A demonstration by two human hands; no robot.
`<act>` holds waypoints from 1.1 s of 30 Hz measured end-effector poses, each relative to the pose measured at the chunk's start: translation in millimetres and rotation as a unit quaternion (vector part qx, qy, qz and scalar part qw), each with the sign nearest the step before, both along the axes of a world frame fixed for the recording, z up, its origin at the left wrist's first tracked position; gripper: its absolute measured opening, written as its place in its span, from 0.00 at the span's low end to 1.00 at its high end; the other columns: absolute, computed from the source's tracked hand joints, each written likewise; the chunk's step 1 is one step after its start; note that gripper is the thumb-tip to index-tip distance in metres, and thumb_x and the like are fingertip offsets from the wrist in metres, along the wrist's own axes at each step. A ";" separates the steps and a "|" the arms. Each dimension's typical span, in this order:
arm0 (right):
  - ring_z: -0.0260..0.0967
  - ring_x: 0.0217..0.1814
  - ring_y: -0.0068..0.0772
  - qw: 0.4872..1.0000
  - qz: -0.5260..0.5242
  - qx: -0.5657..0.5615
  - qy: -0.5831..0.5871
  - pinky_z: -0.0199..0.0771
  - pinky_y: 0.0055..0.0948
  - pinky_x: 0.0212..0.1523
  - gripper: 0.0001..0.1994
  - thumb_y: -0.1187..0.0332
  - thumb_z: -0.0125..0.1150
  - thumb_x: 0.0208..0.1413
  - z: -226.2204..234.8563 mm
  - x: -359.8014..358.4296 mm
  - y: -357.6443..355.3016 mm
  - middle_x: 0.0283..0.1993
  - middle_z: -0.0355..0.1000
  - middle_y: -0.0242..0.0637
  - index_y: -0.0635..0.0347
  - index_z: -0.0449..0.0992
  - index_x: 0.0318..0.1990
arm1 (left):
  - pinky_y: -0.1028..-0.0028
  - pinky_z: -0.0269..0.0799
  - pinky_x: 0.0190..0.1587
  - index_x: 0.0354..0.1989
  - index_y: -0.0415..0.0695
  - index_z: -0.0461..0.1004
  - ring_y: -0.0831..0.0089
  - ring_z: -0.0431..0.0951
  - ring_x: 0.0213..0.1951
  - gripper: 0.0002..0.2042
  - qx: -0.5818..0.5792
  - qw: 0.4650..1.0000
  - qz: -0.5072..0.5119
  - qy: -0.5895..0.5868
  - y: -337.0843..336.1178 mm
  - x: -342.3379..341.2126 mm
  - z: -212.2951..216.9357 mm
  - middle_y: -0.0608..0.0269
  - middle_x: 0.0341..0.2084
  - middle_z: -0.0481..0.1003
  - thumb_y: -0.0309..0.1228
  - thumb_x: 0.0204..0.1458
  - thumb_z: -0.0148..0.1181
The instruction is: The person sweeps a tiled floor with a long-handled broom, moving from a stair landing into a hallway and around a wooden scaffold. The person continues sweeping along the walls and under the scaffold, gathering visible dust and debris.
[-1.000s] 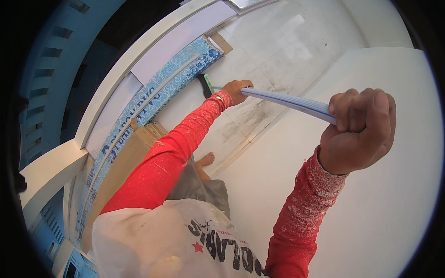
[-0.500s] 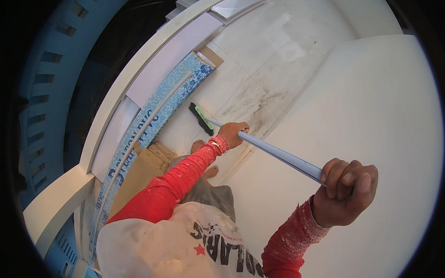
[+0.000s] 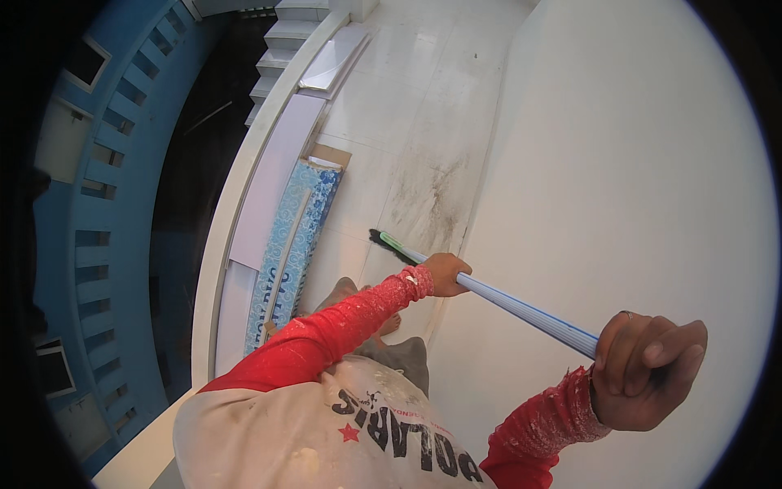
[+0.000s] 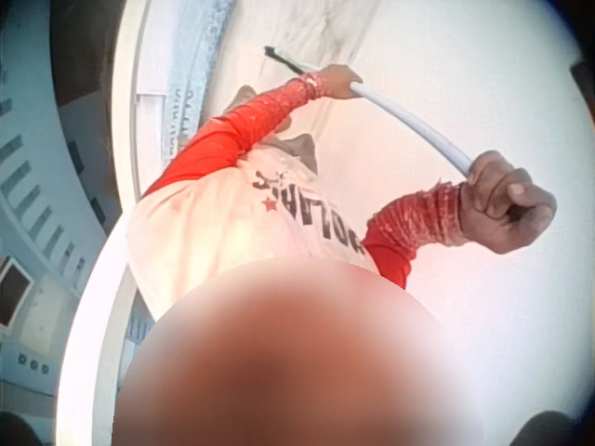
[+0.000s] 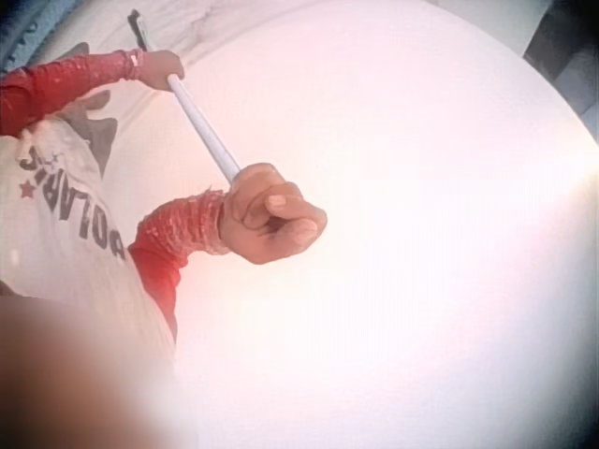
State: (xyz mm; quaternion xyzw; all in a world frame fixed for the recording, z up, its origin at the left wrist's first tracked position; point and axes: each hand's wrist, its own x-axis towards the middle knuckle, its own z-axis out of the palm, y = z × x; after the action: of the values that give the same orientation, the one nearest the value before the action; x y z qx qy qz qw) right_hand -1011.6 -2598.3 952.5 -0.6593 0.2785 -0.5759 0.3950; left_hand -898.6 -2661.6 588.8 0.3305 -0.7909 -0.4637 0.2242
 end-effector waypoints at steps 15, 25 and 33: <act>0.50 0.08 0.22 0.992 -0.076 0.077 0.069 0.51 0.25 0.13 0.22 0.57 0.65 0.53 -104.9 82.9 -151.3 0.09 0.59 0.30 0.63 0.69 0.16 | 0.57 0.76 0.45 0.34 0.48 0.80 0.53 0.80 0.41 0.09 -0.034 0.985 -0.115 -0.128 -213.5 39.4 -88.0 0.54 0.34 0.80 0.37 0.51 0.58; 0.61 0.13 0.20 0.982 -0.184 -0.003 -0.048 0.68 0.24 0.24 0.17 0.54 0.50 0.57 -21.4 64.5 -88.0 0.14 0.61 0.25 0.59 0.74 0.39 | 0.58 0.74 0.33 0.24 0.48 0.77 0.53 0.78 0.26 0.17 -0.141 0.961 -0.236 -0.027 -184.3 10.6 -8.4 0.57 0.18 0.76 0.48 0.54 0.58; 0.52 0.13 0.20 0.817 -0.569 0.085 -0.049 0.56 0.22 0.19 0.12 0.64 0.49 0.62 -65.4 80.2 38.5 0.15 0.57 0.25 0.63 0.72 0.35 | 0.59 0.73 0.44 0.38 0.44 0.75 0.53 0.78 0.40 0.13 0.114 0.870 -0.468 0.109 67.5 -44.6 -49.3 0.52 0.31 0.78 0.39 0.49 0.64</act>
State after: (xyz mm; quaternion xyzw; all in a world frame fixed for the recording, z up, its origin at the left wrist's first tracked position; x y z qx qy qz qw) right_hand -931.4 -2559.9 887.1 -0.3181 0.6324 -0.7034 0.0648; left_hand -943.2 -2594.2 539.5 -0.1076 -0.7649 -0.6346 0.0264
